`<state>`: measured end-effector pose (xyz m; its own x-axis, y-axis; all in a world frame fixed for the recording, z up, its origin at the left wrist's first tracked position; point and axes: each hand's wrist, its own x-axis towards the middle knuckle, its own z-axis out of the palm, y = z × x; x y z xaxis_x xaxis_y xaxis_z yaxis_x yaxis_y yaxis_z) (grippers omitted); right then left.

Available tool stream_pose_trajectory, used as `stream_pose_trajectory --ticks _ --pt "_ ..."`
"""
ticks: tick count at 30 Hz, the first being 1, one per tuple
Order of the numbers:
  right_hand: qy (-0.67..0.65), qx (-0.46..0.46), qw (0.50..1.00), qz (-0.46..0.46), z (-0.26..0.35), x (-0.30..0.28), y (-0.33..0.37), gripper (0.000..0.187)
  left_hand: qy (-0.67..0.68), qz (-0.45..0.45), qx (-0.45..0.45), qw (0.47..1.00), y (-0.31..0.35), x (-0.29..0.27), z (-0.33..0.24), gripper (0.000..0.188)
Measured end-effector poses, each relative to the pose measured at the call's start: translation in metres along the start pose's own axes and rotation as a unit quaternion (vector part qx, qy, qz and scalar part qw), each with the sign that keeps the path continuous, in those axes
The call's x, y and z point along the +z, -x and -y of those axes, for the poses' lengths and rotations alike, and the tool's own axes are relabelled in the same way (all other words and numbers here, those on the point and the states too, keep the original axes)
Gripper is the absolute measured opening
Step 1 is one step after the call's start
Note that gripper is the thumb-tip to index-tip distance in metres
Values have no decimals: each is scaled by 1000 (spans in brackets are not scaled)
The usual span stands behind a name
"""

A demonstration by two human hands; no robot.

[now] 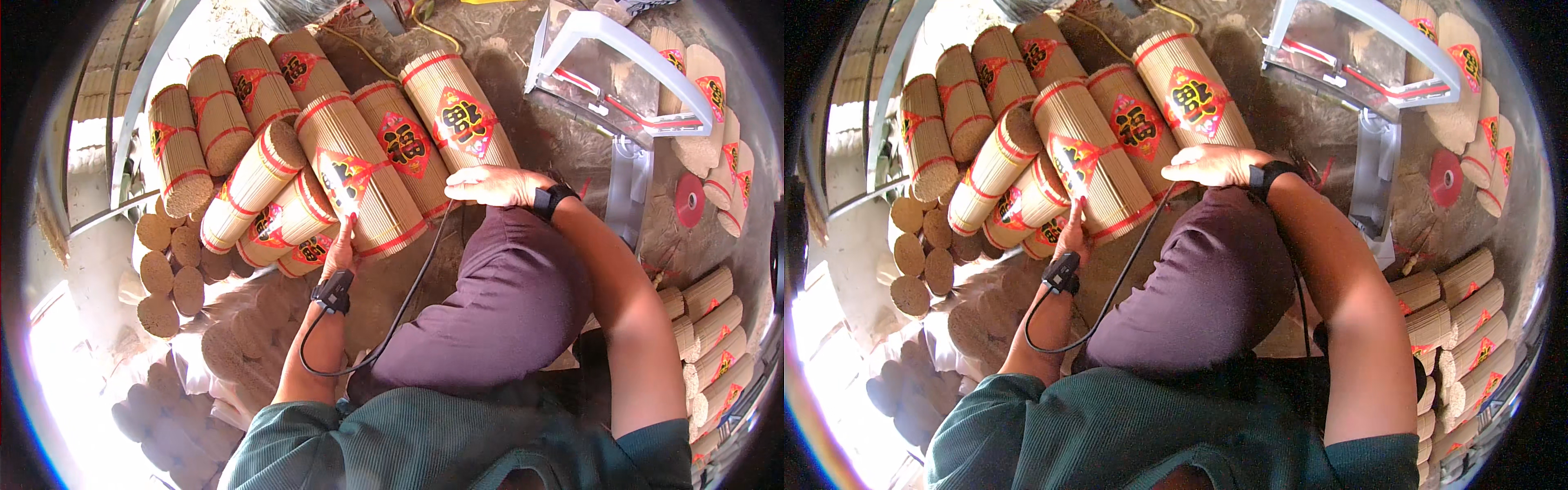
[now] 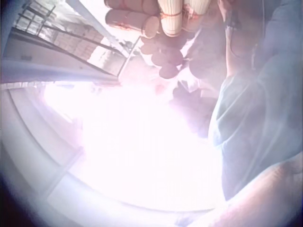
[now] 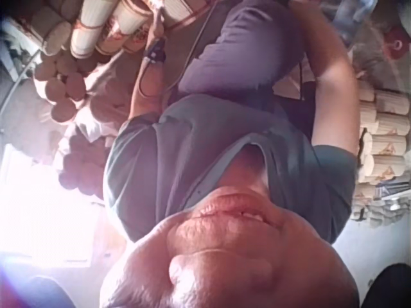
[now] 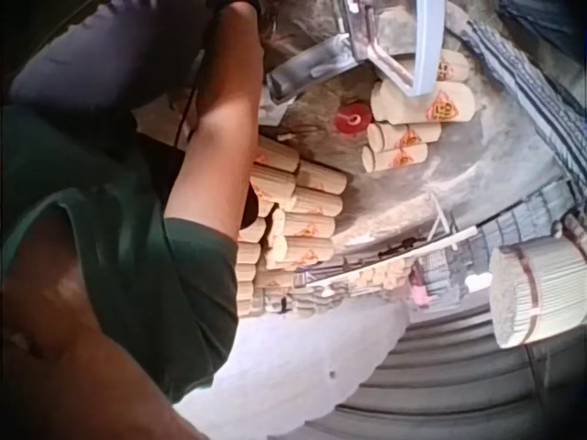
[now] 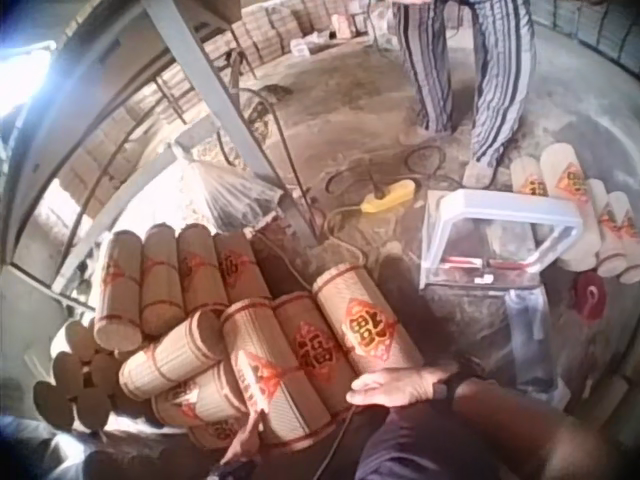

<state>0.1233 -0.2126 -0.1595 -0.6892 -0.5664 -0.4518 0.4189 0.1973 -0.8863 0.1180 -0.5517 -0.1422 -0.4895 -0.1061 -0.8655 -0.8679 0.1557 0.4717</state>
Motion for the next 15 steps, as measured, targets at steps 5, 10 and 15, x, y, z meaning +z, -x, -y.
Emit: stream_pose_trajectory --ticks 5,10,15 --pt "133 -46 990 15 15 3 -14 72 136 116 64 982 -19 -12 9 74" --pt "87 2 994 58 19 3 -26 98 151 99 98 979 -15 -2 3 74" --pt "89 43 988 116 23 5 -34 94 91 168 135 972 -30 8 -9 73"
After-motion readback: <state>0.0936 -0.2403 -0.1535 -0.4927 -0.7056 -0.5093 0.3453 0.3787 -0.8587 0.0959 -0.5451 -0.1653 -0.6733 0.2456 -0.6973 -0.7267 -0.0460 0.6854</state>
